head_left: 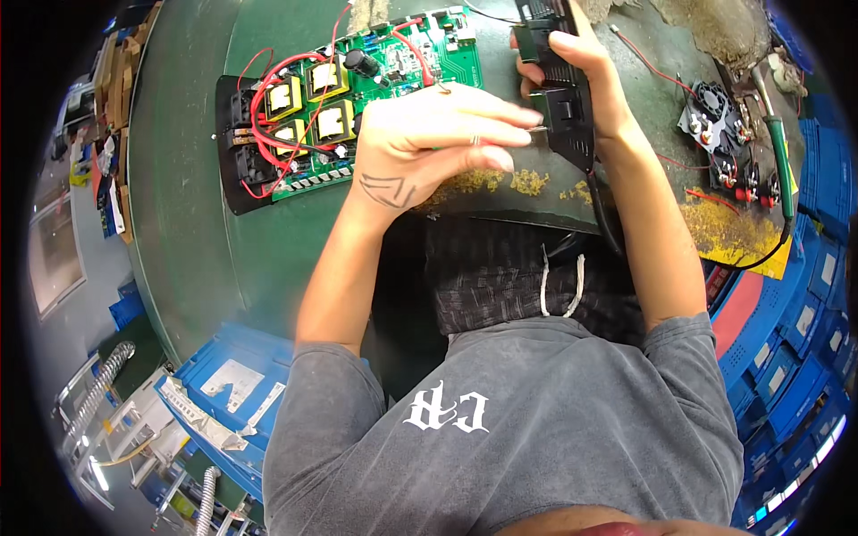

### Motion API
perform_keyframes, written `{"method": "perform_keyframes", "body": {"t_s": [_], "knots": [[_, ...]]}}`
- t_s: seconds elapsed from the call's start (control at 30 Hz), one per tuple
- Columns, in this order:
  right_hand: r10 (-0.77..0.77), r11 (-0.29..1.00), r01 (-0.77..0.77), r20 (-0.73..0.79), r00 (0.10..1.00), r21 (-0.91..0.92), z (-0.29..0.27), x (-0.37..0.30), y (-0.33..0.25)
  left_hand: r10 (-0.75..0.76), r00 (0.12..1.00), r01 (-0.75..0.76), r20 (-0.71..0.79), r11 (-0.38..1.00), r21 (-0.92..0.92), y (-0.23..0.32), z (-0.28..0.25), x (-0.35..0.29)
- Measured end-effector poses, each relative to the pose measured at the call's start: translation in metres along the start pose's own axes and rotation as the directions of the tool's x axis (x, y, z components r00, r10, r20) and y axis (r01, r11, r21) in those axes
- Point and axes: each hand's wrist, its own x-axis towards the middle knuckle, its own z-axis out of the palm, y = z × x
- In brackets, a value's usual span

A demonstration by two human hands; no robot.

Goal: Assembling and soldering electronic components on a circuit board at a factory workstation.

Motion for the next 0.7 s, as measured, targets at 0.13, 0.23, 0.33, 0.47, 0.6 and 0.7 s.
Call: {"method": "perform_keyframes", "body": {"t_s": [0.13, 0.23, 0.33, 0.47, 0.6, 0.7], "knots": [[-0.249, 0.968, 0.248, 0.186, 0.95, 0.031, 0.025, -0.032, -0.022, -0.232, 0.96, 0.235, -0.157, 0.972, 0.001, 0.015, 0.005, -0.008], [-0.262, 0.959, 0.276, 0.173, 0.949, -0.066, 0.027, -0.036, -0.029, -0.578, 0.789, 0.574, -0.207, 0.814, -0.088, 0.028, 0.012, -0.001], [-0.253, 0.943, 0.285, 0.188, 0.949, -0.171, 0.026, -0.038, -0.036, -0.558, 0.772, 0.606, -0.303, 0.791, 0.087, 0.03, 0.02, -0.001], [-0.248, 0.937, 0.301, 0.266, 0.931, -0.178, 0.029, -0.04, -0.036, -0.476, 0.812, 0.571, -0.336, 0.766, 0.294, 0.029, 0.023, -0.002], [-0.254, 0.931, 0.32, 0.323, 0.912, -0.173, 0.025, -0.04, -0.032, -0.437, 0.833, 0.542, -0.34, 0.77, 0.337, 0.025, 0.027, -0.003], [-0.177, 0.951, 0.239, 0.284, 0.942, -0.198, 0.031, -0.045, -0.039, -0.501, 0.806, 0.561, -0.317, 0.817, 0.136, 0.023, 0.027, -0.002]]}}
